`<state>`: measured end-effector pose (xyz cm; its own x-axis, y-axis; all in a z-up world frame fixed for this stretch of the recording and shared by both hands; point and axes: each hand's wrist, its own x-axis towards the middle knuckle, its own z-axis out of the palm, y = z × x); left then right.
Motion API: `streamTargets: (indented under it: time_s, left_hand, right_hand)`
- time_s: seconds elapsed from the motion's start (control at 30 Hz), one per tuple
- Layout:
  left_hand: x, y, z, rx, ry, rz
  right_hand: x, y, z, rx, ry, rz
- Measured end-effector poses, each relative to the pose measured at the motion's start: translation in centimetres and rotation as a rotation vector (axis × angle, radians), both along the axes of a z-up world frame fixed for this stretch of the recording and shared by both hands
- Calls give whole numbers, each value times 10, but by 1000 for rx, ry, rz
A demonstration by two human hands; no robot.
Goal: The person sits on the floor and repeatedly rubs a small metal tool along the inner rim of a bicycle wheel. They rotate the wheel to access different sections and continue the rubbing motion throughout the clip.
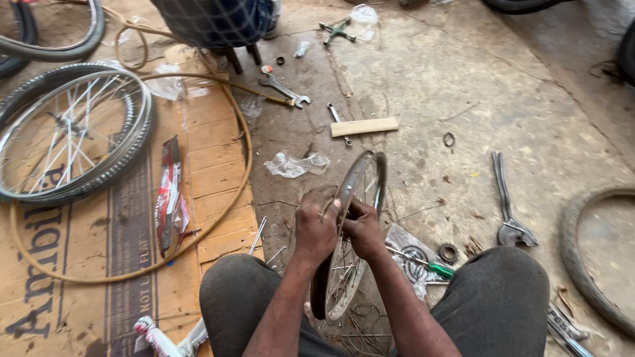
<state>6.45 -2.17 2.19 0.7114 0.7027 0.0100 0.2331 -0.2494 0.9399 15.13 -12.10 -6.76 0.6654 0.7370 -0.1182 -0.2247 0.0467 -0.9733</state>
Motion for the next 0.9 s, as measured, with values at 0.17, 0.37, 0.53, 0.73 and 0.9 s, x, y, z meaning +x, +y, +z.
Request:
streamTargets:
  time_s: [0.17, 0.37, 0.53, 0.73, 0.9]
  left_hand:
    - [-2, 1, -10, 113, -94, -38]
    - [4, -4, -35, 231, 30, -36]
    - [-3, -10, -11, 139, -1, -33]
    - [-1, -19, -5, 11, 108, -76]
    - [-8, -22, -14, 205, -7, -64]
  right_hand:
    - [-5, -3, 9, -248, -266, -110]
    - [-13, -5, 20, -316, -556, -238]
    - [5, -14, 22, -96, -885, -167]
    - [-3, -3, -13, -285, -769, -371]
    - [-5, -18, -18, -231, -215, -2]
